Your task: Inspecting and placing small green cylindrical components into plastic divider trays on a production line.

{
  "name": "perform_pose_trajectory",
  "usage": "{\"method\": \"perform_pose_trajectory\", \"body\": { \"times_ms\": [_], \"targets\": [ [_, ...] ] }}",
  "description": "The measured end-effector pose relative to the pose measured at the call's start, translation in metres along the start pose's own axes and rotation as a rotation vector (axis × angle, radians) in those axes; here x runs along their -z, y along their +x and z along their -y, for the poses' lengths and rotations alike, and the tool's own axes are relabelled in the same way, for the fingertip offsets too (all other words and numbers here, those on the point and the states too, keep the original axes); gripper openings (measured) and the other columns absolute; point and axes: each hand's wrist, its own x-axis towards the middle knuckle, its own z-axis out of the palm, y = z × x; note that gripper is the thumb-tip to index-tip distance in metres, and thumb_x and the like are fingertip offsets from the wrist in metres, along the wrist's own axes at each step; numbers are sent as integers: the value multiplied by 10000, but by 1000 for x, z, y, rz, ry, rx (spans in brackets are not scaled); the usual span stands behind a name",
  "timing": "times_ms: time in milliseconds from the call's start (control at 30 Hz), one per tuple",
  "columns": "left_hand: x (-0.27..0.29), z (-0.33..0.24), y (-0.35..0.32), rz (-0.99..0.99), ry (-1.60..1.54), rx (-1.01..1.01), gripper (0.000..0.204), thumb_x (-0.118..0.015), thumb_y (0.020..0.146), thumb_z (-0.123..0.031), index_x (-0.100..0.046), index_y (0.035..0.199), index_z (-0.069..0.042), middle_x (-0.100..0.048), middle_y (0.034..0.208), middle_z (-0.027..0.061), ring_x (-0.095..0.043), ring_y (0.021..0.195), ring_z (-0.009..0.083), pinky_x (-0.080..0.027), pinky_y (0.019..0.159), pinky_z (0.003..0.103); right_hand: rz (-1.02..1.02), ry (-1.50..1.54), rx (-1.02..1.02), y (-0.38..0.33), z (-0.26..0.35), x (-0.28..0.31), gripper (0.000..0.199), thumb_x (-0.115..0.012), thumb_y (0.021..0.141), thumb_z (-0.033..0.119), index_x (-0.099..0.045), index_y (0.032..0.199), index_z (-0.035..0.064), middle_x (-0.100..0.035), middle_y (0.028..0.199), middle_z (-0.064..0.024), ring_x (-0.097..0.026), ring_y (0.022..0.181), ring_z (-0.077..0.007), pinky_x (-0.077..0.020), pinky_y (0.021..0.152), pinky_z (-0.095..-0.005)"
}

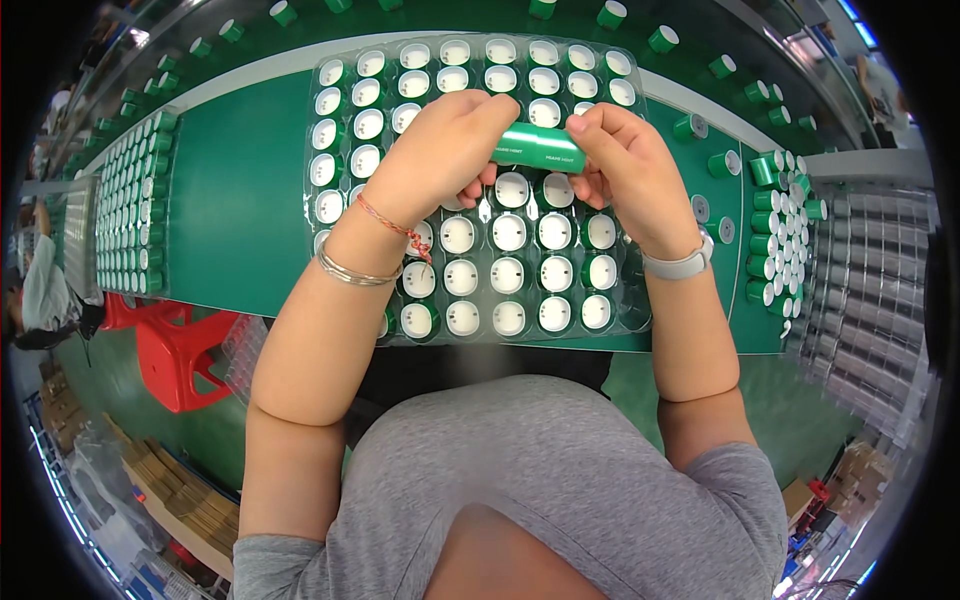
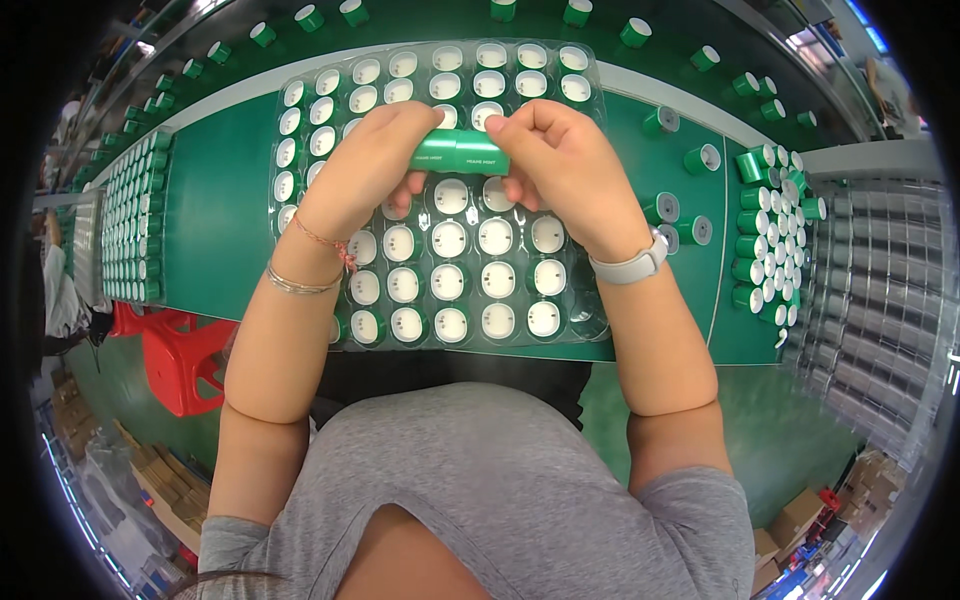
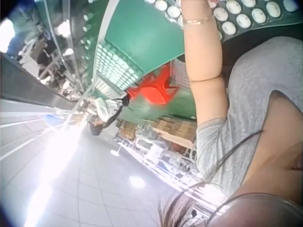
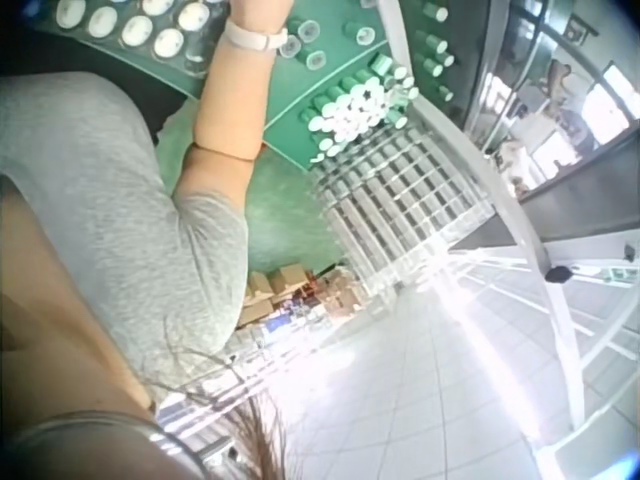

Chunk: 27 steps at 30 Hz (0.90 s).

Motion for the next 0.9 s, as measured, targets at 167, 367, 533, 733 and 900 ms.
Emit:
{"method": "perform_pose_trajectory", "body": {
  "times_ms": [167, 367, 533, 733, 900],
  "targets": [
    [1, 12, 3, -41, -116, -141, 366, -659, 886, -330, -585, 907, 28, -611, 727, 57, -576, 554, 102, -488, 467, 257, 10, 171, 79, 1, 0, 7, 209, -627, 954, 225, -565, 1002, 31, -631, 808, -25, -607, 647, -93, -479, 549, -207],
    [5, 17, 4, -175, -261, -545, 330, -773, 779, -26, -622, 1064, 47, -676, 977, 98, -673, 887, 144, -560, 779, 247, 79, 207, 287, 0, -1, 4, 495, -662, 884, 22, -471, 1339, -16, -590, 1198, -115, -639, 1061, -229, -528, 935, -357],
    [2, 19, 3, -12, -385, -541, 420, -672, 822, 85, -591, 1232, 44, -654, 1099, 102, -642, 1022, 162, -541, 872, 266, 104, 158, 308, -3, 1, -1, 475, -637, 881, -8, -481, 1329, -14, -600, 1182, -107, -639, 1047, -212, -532, 917, -349],
    [-4, 27, 7, 206, -778, -360, 469, -596, 903, 24, -481, 1357, 24, -611, 1176, 97, -607, 1064, 170, -518, 903, 300, 115, 292, 204, -3, 6, -2, 451, -639, 901, 60, -494, 1322, -11, -619, 1109, -73, -625, 917, -155, -507, 774, -262],
    [-9, 30, 6, 345, -904, -371, 420, -550, 952, -33, -476, 1364, 6, -578, 1218, 75, -557, 1132, 174, -450, 985, 359, 92, 235, 131, -7, 7, -3, 386, -649, 910, 87, -525, 1265, -1, -619, 1075, -49, -575, 826, -99, -467, 711, -227]
  ]
}}
